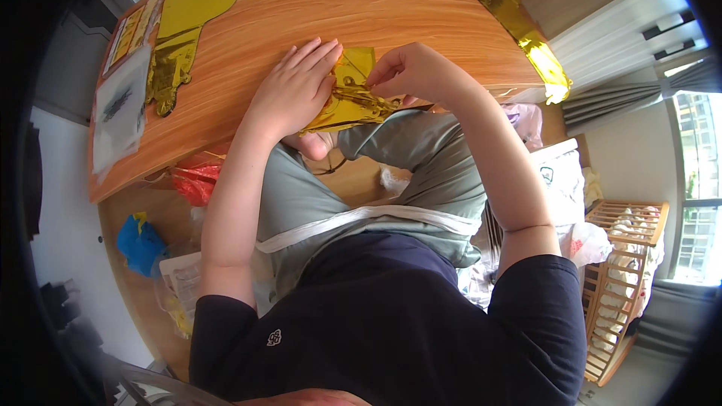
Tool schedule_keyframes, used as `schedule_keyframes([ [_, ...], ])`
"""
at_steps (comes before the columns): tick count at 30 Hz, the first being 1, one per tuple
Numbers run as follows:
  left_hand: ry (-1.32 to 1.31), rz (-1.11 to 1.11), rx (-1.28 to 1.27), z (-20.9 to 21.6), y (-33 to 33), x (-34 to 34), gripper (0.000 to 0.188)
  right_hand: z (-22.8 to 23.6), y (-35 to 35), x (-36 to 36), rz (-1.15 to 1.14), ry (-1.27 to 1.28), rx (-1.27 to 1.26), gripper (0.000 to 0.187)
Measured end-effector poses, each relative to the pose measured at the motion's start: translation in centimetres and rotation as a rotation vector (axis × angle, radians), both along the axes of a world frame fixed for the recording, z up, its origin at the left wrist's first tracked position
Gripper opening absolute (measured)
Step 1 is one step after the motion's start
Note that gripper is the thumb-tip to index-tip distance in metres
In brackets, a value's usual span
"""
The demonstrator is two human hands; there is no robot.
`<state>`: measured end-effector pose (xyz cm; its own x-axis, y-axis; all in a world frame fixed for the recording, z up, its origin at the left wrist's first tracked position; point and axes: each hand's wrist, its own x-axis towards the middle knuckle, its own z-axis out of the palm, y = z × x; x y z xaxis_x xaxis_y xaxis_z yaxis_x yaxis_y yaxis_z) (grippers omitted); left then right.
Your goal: Folding gold-colored foil material and attaching it to a cardboard display backing.
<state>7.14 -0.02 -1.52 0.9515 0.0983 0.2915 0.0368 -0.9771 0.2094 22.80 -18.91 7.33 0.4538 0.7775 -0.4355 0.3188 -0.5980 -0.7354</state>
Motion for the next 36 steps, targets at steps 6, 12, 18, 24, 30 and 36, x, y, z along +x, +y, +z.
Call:
schedule_keyframes([
  [6, -0.032, -0.018, 0.001, -0.7, 0.2, 0.3, 0.053, -0.9, 0.2, -0.5, -0.04, -0.006, 0.012, 0.024],
  [12, -0.045, -0.019, 0.02, -0.9, 0.3, 0.3, 0.054, -2.7, -1.2, -3.9, 0.003, -0.577, 0.295, 0.014],
  [18, -0.051, -0.027, 0.023, -1.1, 0.2, 0.5, 0.054, -3.9, -2.7, -5.2, 0.128, -0.973, 0.569, 0.014],
  [24, -0.083, -0.023, 0.016, -1.5, 0.4, 0.4, 0.054, -4.4, -3.6, -5.8, -0.008, -0.705, 0.577, 0.017],
  [30, -0.045, -0.024, 0.004, -1.2, 0.2, 0.2, 0.053, -4.9, -4.7, -5.2, -0.159, -0.48, 0.567, 0.019],
  [36, -0.037, -0.002, -0.005, -1.1, 0.1, 0.1, 0.053, -5.5, -4.7, -7.4, -0.112, -0.896, 0.479, 0.014],
])
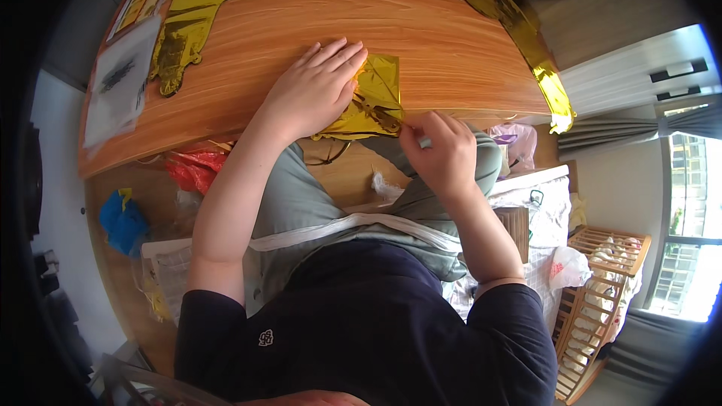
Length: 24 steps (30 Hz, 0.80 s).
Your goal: Folding gold-colored foil material and attaching it to a cardboard display backing.
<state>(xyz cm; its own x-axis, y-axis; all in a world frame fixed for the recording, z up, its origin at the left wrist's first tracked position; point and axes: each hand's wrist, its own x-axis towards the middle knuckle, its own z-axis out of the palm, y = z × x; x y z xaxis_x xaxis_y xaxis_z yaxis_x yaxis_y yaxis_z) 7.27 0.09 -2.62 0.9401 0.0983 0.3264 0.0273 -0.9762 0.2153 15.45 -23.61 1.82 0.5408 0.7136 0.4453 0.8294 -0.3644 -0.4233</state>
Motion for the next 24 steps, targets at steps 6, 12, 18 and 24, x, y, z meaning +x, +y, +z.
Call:
schedule_keyframes([
  [6, 0.012, -0.001, 0.003, 0.3, -0.1, 0.0, 0.053, -0.6, -0.7, 1.0, 0.151, -0.087, 0.073, 0.014],
  [12, -0.021, -0.02, 0.002, 0.4, 0.2, 0.0, 0.054, 0.5, 0.0, 5.7, 0.194, -0.22, -0.047, 0.022],
  [18, 0.078, -0.03, -0.02, 0.5, 0.5, 0.1, 0.056, 1.4, 2.5, 7.8, 0.596, -0.296, -0.107, 0.046],
  [24, 0.153, -0.116, -0.047, 1.5, 1.4, 0.1, 0.057, 1.1, 3.4, 8.9, 0.782, -0.417, -0.12, 0.045],
])
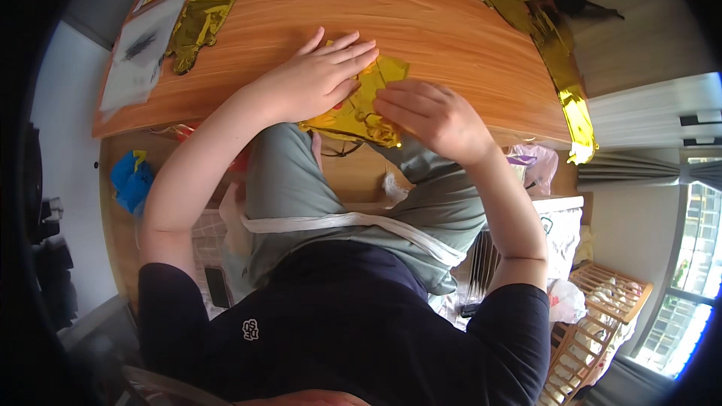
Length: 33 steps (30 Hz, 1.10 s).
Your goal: Folding gold-colored foil material and attaching it to a cardboard display backing.
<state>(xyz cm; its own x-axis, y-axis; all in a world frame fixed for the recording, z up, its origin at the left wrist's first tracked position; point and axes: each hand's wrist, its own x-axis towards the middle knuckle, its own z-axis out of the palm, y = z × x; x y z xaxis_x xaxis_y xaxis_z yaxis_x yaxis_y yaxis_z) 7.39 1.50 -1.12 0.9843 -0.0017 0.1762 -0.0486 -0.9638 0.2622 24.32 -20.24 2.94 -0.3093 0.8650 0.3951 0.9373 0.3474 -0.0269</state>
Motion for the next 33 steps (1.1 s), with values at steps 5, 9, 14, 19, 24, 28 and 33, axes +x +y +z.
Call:
schedule_keyframes([
  [5, 0.002, -0.064, 0.136, 0.9, 1.4, 0.3, 0.055, -0.3, 0.6, -0.9, 0.021, -0.025, 0.036, 0.046],
  [9, -0.02, -0.144, 0.05, 0.4, 2.9, 1.8, 0.056, -0.7, 1.1, -1.7, 0.007, 0.067, 0.086, 0.04],
  [14, 0.0, -0.168, 0.059, 0.7, 3.7, 2.3, 0.057, -1.0, 1.5, -1.3, -0.002, 0.14, 0.052, 0.036],
  [19, -0.015, -0.202, 0.091, 0.3, 4.2, 2.4, 0.058, -1.1, 1.4, -1.2, -0.002, 0.205, 0.038, 0.034],
  [24, -0.052, -0.211, 0.129, 0.1, 4.1, 2.4, 0.055, -1.4, 1.8, -1.2, -0.193, 0.502, -0.095, 0.024],
  [28, -0.056, -0.195, 0.076, 0.0, 4.0, 2.3, 0.057, -1.8, 2.8, -2.4, -0.419, 0.929, -0.198, 0.017],
  [33, -0.068, -0.186, 0.041, -0.2, 4.1, 2.3, 0.055, -0.1, 4.0, -3.5, -0.563, 1.046, -0.229, 0.02],
])
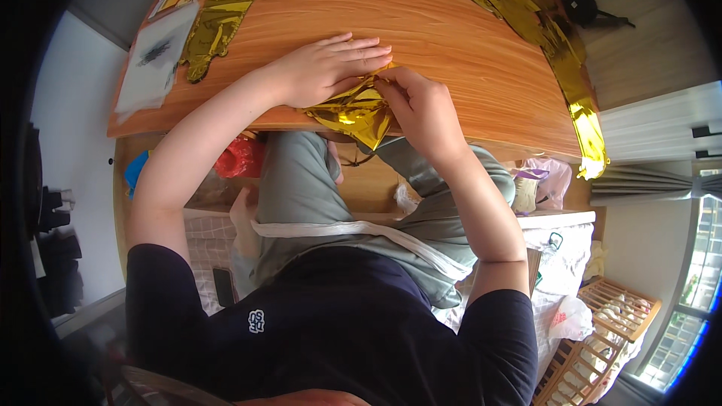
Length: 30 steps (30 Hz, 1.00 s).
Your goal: Folding gold-colored foil material and attaching it to a cardboard display backing.
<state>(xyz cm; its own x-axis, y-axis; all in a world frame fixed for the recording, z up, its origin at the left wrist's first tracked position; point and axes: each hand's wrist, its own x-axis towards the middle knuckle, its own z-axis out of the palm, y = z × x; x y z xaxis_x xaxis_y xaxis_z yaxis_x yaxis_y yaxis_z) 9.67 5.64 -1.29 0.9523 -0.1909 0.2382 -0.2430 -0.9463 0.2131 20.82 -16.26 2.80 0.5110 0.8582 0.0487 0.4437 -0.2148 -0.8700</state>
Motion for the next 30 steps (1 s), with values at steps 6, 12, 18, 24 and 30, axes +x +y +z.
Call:
schedule_keyframes([
  [6, -0.004, -0.021, 0.005, -0.3, 0.4, 0.2, 0.054, -1.4, 0.6, 0.7, -0.012, -0.329, 0.125, 0.018],
  [12, 0.047, -0.041, -0.105, -0.2, 1.3, 0.4, 0.05, -1.8, 1.1, 1.5, 0.038, -0.437, 0.127, 0.022],
  [18, -0.04, -0.043, -0.619, 1.3, 1.0, -0.1, 0.053, -1.4, 1.5, 1.3, 0.032, -0.318, 0.14, 0.03],
  [24, 0.285, 0.153, -0.262, 5.9, 2.7, -4.4, 0.06, -1.5, 1.6, 1.3, 0.041, -0.334, 0.139, 0.029],
  [30, 0.395, 0.159, -0.136, 4.3, 3.1, -6.6, 0.073, -1.3, 1.6, 0.9, 0.025, -0.341, 0.122, 0.027],
])
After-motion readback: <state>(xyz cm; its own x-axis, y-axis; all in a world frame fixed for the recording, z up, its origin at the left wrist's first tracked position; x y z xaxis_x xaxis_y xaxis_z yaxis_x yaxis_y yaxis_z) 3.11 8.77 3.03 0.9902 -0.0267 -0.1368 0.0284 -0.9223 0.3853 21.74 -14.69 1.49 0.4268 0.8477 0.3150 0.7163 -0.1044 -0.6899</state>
